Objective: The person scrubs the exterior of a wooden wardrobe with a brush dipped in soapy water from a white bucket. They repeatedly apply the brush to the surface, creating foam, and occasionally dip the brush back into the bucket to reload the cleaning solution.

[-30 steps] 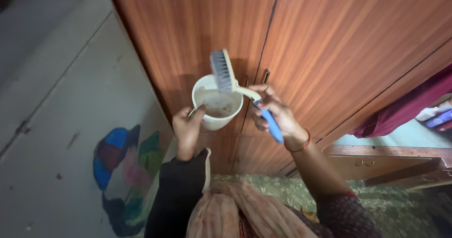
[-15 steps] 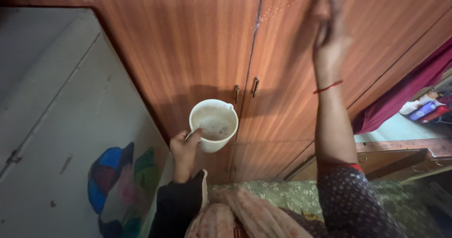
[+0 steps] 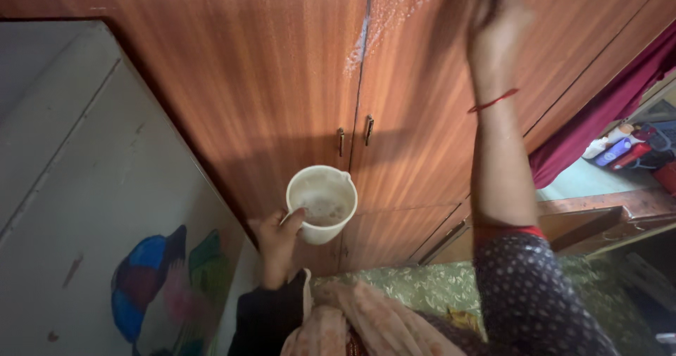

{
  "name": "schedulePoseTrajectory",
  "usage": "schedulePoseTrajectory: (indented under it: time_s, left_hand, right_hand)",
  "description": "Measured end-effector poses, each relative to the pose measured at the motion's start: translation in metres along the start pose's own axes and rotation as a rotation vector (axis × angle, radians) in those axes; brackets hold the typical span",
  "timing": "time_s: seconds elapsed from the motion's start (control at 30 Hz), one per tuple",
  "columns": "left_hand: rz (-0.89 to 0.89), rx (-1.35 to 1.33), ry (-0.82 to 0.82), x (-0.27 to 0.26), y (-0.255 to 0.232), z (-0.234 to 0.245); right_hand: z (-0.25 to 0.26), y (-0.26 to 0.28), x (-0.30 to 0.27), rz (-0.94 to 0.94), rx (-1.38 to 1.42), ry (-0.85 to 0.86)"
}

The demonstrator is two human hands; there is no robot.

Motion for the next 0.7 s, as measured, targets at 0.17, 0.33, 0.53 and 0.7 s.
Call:
schedulePoseTrajectory:
  time_s: [0.17,0.33,0.53,0.7]
  left_hand:
    - [0.005,0.001,0.003,-0.001,0.0,-0.01]
    - [-0.006,-0.001,0.014,-0.009,-0.013,-0.017]
    - [0.004,0.022,-0.001,-0.011,-0.014,-0.012]
    - [-0.129,0.11,-0.038,-0.009,-0.01,-0.001]
  right_hand:
    - [-0.066,0.071,-0.043,0.132,-0.244,0.212]
    - [-0.113,0.087,-0.063,0.163,-0.485,0.626]
    - [-0.004,-0.049,0.034,0.163,-0.101,-0.152]
    - [-0.049,-0.011,0.043,0.062,-0.101,-0.016]
Point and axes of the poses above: each hand's wrist, its own x-axis towards the middle knuckle, its own z-axis out of the back of the hand, y = z × x, the point moved 7 cm from there along x, towards the middle knuckle, and after that the axes turned 2 degrees about -y, right-handed, at the moved point
